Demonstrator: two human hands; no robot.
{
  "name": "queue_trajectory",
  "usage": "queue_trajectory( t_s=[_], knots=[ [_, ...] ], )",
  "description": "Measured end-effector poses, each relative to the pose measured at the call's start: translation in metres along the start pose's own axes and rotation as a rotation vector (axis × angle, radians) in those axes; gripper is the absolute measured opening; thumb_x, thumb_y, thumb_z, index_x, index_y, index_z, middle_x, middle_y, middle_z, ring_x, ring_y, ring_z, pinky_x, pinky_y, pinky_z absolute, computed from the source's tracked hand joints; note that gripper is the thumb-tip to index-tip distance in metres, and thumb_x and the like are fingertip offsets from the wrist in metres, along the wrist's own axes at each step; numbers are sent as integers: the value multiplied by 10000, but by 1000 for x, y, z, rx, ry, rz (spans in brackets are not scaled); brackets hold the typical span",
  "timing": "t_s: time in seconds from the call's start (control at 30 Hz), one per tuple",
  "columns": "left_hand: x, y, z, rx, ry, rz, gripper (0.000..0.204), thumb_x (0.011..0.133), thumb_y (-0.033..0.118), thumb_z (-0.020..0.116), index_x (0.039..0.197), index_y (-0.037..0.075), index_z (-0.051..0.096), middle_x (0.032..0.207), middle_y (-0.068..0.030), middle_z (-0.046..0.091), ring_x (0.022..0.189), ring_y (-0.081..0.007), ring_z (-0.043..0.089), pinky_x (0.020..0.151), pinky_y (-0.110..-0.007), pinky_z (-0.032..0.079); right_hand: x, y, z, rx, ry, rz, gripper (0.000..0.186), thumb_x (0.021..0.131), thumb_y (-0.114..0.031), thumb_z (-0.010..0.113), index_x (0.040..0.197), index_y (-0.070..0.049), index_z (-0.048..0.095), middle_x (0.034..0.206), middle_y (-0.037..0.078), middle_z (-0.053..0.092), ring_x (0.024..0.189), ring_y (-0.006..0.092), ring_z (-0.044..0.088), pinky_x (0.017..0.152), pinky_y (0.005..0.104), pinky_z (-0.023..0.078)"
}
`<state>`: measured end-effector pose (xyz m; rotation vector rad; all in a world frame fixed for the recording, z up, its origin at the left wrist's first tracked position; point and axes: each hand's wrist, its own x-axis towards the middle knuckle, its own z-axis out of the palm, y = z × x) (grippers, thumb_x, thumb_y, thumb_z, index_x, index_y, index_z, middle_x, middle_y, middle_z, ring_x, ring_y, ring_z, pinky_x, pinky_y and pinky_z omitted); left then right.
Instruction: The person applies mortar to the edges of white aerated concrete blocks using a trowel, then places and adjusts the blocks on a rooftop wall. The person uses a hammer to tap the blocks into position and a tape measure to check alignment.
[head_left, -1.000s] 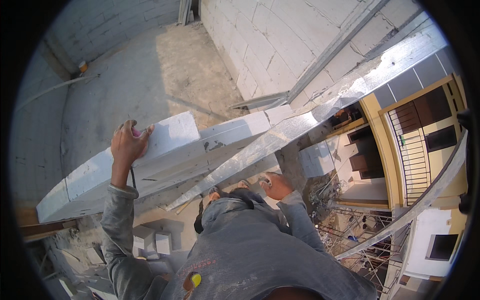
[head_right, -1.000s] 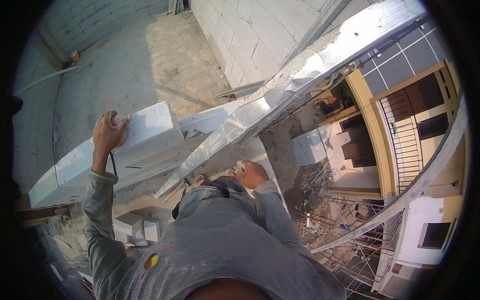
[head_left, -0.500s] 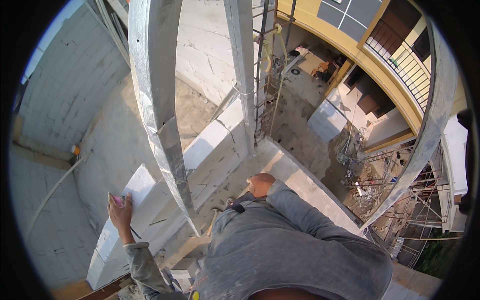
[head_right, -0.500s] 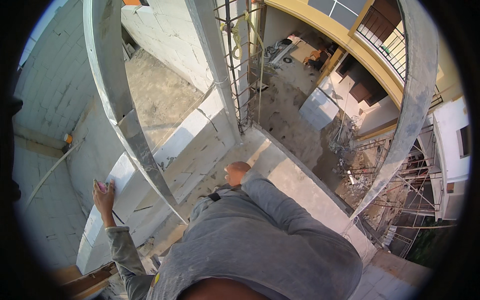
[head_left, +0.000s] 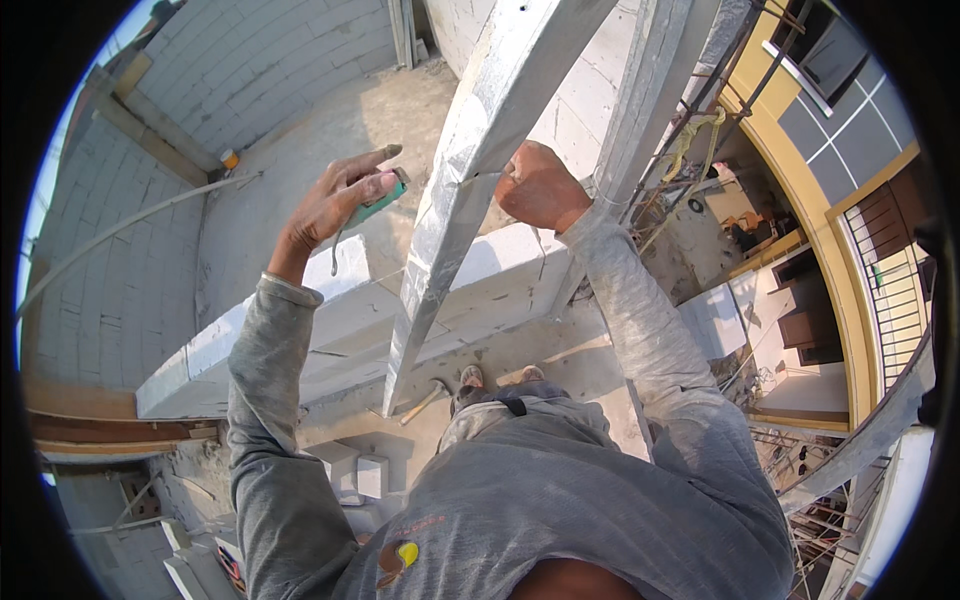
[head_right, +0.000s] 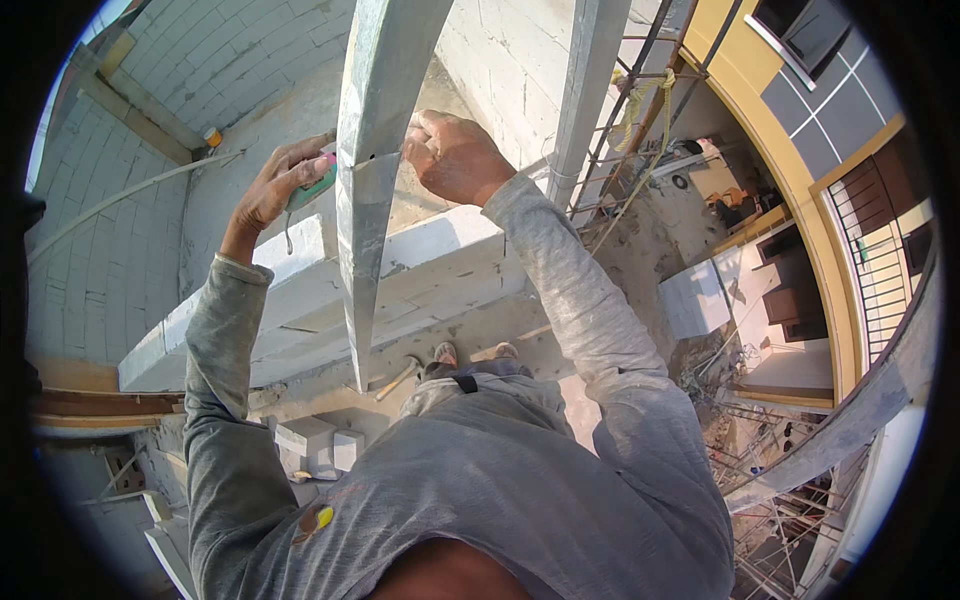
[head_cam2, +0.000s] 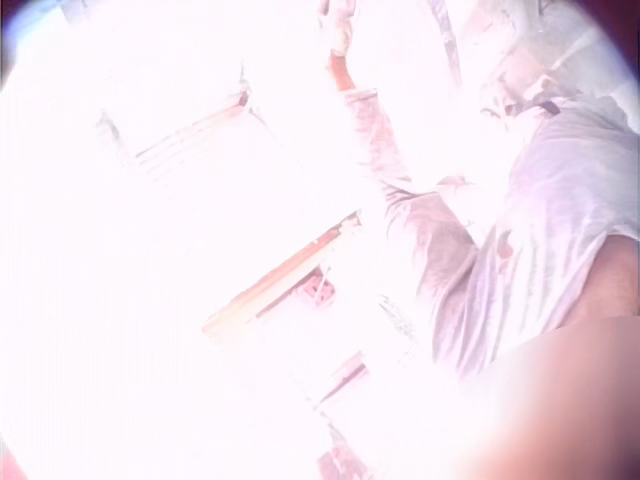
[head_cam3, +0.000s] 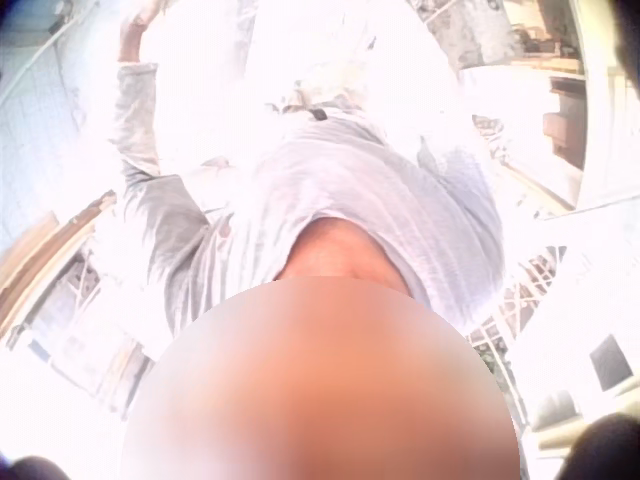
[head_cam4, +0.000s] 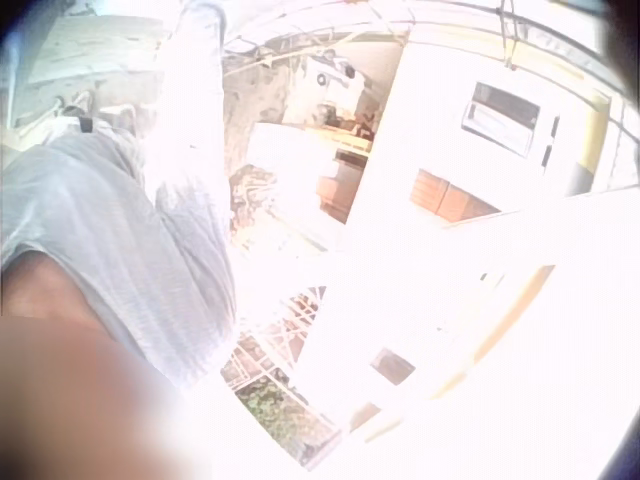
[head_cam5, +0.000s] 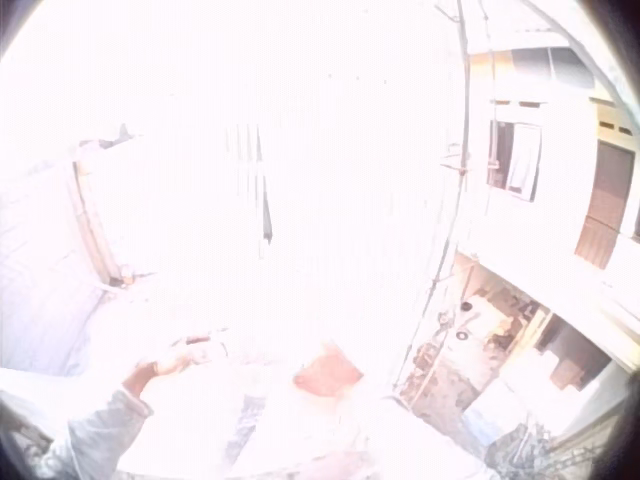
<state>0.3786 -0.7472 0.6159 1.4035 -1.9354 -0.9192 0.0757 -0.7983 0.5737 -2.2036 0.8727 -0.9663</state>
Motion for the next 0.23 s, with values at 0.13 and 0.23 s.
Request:
queue_trajectory(
  t_s=[0.13, 0.23],
  knots=[
    [29, 6, 5, 68, -15, 58, 894, 825, 465, 647, 1569, 29, 412, 1215, -247, 688, 1098, -330, 647, 1002, -396, 474, 65, 12, 38, 582, -207, 381, 475, 998, -391, 670, 1315, -38, 669, 1102, 144, 725, 924, 208, 713, 816, 321, 593],
    [39, -10, -10, 74, -119, -43, 904, 821, 468, 638, 1582, 45, 395, 1220, -240, 682, 1141, -325, 622, 1024, -397, 454, 86, 38, 55, 590, -379, 408, 617, 918, -486, 757, 1331, -39, 651, 1088, 117, 706, 953, 169, 691, 822, 314, 613]
  ],
)
